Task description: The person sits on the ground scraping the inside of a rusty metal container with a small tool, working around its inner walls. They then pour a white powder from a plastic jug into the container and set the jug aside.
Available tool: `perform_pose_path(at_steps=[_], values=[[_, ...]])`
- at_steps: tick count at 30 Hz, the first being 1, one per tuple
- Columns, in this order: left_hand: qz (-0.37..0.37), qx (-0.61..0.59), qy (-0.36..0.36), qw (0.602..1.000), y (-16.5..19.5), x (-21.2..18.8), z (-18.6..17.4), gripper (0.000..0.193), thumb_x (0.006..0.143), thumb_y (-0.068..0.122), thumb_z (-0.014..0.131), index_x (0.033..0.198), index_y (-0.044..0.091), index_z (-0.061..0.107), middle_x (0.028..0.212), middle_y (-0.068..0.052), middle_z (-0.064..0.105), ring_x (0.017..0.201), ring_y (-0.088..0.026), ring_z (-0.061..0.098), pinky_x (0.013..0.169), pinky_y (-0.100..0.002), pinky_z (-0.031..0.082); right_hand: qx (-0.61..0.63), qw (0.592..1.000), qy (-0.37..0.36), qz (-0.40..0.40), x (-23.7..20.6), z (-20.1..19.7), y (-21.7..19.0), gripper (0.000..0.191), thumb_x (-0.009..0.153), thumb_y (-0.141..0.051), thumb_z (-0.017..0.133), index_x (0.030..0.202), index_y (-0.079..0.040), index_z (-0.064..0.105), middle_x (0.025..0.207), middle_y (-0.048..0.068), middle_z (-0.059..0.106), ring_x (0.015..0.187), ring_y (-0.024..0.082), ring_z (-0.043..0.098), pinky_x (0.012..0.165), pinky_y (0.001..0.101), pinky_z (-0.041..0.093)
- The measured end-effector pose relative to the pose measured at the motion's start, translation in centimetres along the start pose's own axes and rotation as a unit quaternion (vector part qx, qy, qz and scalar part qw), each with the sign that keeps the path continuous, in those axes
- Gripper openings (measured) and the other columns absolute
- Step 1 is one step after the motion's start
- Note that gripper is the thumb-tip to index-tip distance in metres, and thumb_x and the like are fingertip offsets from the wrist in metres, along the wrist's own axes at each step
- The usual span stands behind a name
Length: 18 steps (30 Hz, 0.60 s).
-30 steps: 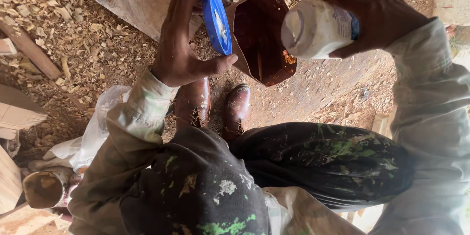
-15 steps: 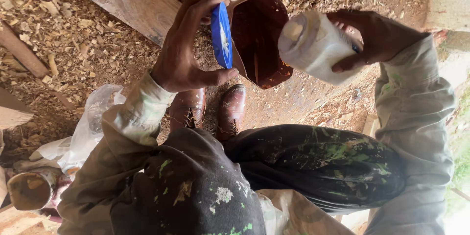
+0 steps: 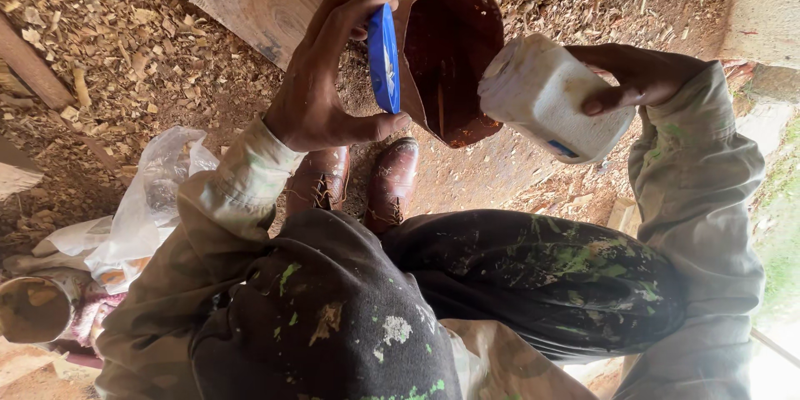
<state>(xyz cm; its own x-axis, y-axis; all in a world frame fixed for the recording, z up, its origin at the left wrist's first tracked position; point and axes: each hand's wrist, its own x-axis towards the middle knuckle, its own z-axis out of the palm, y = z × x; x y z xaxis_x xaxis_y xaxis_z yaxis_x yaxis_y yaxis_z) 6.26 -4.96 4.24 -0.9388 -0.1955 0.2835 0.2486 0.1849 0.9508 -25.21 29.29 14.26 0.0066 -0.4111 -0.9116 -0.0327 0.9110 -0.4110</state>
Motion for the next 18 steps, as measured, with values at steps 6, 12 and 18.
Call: perform_pose_path(at_steps=[6, 12, 18], values=[[0.002, -0.002, 0.006, 1.000, -0.31, -0.33, 0.29, 0.103, 0.087, 0.057, 0.085, 0.160, 0.010, 0.029, 0.150, -0.016, 0.045, 0.137, -0.029, 0.054, 0.113, -0.044, 0.056, 0.087, 0.995, -0.028, 0.029, -0.38, 0.47, -0.89, 0.090, 0.069, -0.037, 0.080, 0.146, -0.002, 0.050, 0.120, 0.022, 0.074, 0.103, 0.036, 0.073, 0.089, 0.0483, 0.059], [-0.006, -0.003, 0.006, 1.000, -0.69, -0.72, 0.48, 0.102, 0.091, 0.061, 0.083, 0.160, 0.010, 0.029, 0.150, -0.017, 0.044, 0.138, -0.029, 0.054, 0.113, -0.044, 0.056, 0.109, 0.993, -0.033, 0.038, -0.77, 0.75, -0.70, 0.090, 0.069, -0.038, 0.079, 0.145, 0.000, 0.051, 0.120, 0.023, 0.074, 0.104, 0.038, 0.073, 0.091, 0.0493, 0.058], [-0.012, 0.002, 0.007, 1.000, -0.65, -0.86, 0.55, 0.101, 0.090, 0.062, 0.080, 0.160, 0.010, 0.029, 0.151, -0.017, 0.045, 0.137, -0.029, 0.055, 0.113, -0.043, 0.057, 0.115, 0.992, -0.037, 0.043, -0.81, 0.68, -0.68, 0.089, 0.069, -0.039, 0.078, 0.144, 0.001, 0.053, 0.120, 0.024, 0.074, 0.104, 0.040, 0.072, 0.092, 0.0503, 0.057]])
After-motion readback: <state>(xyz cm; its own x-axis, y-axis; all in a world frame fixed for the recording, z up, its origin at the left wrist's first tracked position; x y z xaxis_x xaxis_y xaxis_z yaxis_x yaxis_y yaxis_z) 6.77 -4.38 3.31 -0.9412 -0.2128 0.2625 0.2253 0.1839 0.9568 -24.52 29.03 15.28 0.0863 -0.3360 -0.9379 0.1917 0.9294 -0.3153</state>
